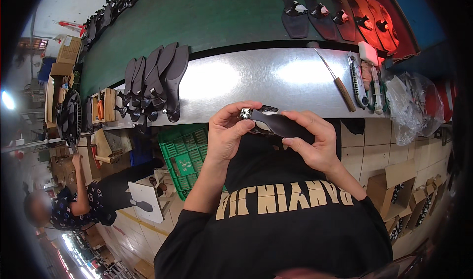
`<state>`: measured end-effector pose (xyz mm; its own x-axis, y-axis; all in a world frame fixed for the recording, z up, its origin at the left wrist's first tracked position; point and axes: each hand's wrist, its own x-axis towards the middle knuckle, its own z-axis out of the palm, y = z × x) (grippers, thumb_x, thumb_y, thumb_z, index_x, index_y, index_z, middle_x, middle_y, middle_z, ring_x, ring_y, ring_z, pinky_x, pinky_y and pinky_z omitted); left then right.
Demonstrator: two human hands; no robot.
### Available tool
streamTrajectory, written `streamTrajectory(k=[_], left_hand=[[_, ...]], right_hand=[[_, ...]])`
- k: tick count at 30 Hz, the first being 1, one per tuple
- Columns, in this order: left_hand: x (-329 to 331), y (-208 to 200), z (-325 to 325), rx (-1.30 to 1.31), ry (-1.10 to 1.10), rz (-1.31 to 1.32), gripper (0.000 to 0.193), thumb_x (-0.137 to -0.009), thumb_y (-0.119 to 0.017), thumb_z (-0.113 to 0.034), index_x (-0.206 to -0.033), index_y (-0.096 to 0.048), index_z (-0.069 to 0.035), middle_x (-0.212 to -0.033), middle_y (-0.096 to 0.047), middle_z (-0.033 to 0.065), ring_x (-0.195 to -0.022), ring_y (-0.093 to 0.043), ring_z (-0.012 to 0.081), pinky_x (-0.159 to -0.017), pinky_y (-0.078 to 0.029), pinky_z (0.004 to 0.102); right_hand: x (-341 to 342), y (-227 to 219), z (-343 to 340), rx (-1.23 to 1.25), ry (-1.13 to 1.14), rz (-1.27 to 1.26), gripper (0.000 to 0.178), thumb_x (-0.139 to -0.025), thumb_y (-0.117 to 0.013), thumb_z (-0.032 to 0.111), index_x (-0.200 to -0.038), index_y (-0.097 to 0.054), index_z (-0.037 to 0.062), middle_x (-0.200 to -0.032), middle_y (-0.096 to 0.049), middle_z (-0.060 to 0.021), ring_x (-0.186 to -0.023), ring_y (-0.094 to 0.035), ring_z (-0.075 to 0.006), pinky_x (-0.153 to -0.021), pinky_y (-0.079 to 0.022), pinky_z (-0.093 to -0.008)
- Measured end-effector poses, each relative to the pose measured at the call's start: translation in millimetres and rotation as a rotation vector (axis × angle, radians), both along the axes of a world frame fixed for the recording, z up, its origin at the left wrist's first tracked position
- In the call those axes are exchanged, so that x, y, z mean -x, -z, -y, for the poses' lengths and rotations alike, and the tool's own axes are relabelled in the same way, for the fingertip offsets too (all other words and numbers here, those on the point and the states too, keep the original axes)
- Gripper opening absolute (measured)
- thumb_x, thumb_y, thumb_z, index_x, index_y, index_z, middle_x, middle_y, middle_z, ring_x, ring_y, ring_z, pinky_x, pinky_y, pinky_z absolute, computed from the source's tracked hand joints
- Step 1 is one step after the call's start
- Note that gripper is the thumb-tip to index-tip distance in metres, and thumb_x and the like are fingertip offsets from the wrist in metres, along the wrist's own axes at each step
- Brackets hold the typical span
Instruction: Apply adhesive or trim material on shoe components at a factory assembly line.
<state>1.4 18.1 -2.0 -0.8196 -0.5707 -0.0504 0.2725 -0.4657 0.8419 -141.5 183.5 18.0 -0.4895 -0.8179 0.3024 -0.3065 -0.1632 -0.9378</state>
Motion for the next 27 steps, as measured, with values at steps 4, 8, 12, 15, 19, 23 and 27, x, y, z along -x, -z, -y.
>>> streamTrajectory(k=[4, 8, 12, 15, 19, 23, 27], left_hand=[[-0.3, -1.1, 0.5, -0.005, 0.032, 0.027, 0.033, -0.078, -0.067, 0.007, -0.111, -0.063, 0.003, -0.114, -0.064, 0.016, -0.095, -0.064, 0.0172, -0.082, -0.055, 0.0292], [0.0, -1.7, 0.8, 0.001, 0.034, 0.036, 0.033, -0.078, -0.067, 0.007, -0.11, -0.064, 0.003, -0.113, -0.065, 0.0154, -0.095, -0.064, 0.0164, -0.082, -0.055, 0.0286], [-0.1, -1.3, 0.1, -0.002, 0.027, 0.051, 0.032, -0.077, -0.067, 0.007, -0.109, -0.065, 0.003, -0.113, -0.065, 0.0152, -0.096, -0.064, 0.0161, -0.082, -0.054, 0.0283], [-0.3, -0.6, 0.3, 0.031, 0.03, 0.036, 0.032, -0.077, -0.068, 0.008, -0.109, -0.065, 0.003, -0.114, -0.064, 0.0151, -0.096, -0.064, 0.0163, -0.083, -0.053, 0.0281], [-1.1, 0.5, -1.0, 0.06, 0.006, 0.037, 0.032, -0.077, -0.068, 0.008, -0.108, -0.066, 0.003, -0.114, -0.064, 0.0153, -0.096, -0.063, 0.0169, -0.083, -0.053, 0.0278], [-1.7, 1.4, 0.9, 0.185, 0.019, 0.042, 0.033, -0.077, -0.068, 0.009, -0.109, -0.066, 0.003, -0.117, -0.063, 0.0174, -0.102, -0.062, 0.0191, -0.082, -0.054, 0.0275], [-2.5, 2.4, 0.4, 0.325, 0.074, 0.034, 0.037, -0.077, -0.065, 0.012, -0.113, -0.066, 0.003, -0.123, -0.059, 0.021, -0.109, -0.06, 0.0229, -0.084, -0.054, 0.0275]], right_hand=[[0.7, 3.3, 0.7, 0.006, -0.01, -0.018, 0.048, -0.071, -0.073, -0.002, -0.118, -0.064, 0.0027, -0.094, -0.067, -0.0114, -0.084, -0.065, -0.0193, -0.076, -0.049, -0.027], [0.9, 3.8, 1.1, 0.008, -0.018, 0.007, 0.048, -0.071, -0.073, -0.002, -0.118, -0.063, 0.0026, -0.094, -0.066, -0.0114, -0.084, -0.065, -0.0185, -0.075, -0.049, -0.0261], [1.4, 4.9, 0.8, 0.005, -0.024, 0.008, 0.049, -0.071, -0.073, -0.001, -0.118, -0.063, 0.0023, -0.093, -0.066, -0.0113, -0.083, -0.065, -0.0181, -0.074, -0.049, -0.0254], [1.8, 3.0, 0.2, -0.009, -0.022, -0.004, 0.048, -0.071, -0.073, -0.001, -0.118, -0.064, 0.0021, -0.091, -0.065, -0.0108, -0.08, -0.064, -0.0178, -0.072, -0.048, -0.0254], [2.7, 2.9, 0.6, -0.019, -0.035, -0.02, 0.047, -0.071, -0.072, -0.001, -0.117, -0.064, 0.002, -0.089, -0.064, -0.0102, -0.076, -0.062, -0.0172, -0.069, -0.048, -0.0258], [4.0, -1.2, -0.1, -0.041, -0.03, -0.08, 0.046, -0.072, -0.071, -0.001, -0.117, -0.064, 0.0031, -0.086, -0.063, -0.0103, -0.072, -0.062, -0.0183, -0.066, -0.048, -0.0266], [5.8, -2.2, 0.6, -0.034, -0.011, -0.141, 0.046, -0.072, -0.072, 0.001, -0.117, -0.065, 0.0053, -0.084, -0.062, -0.01, -0.069, -0.061, -0.0201, -0.063, -0.048, -0.0279]])
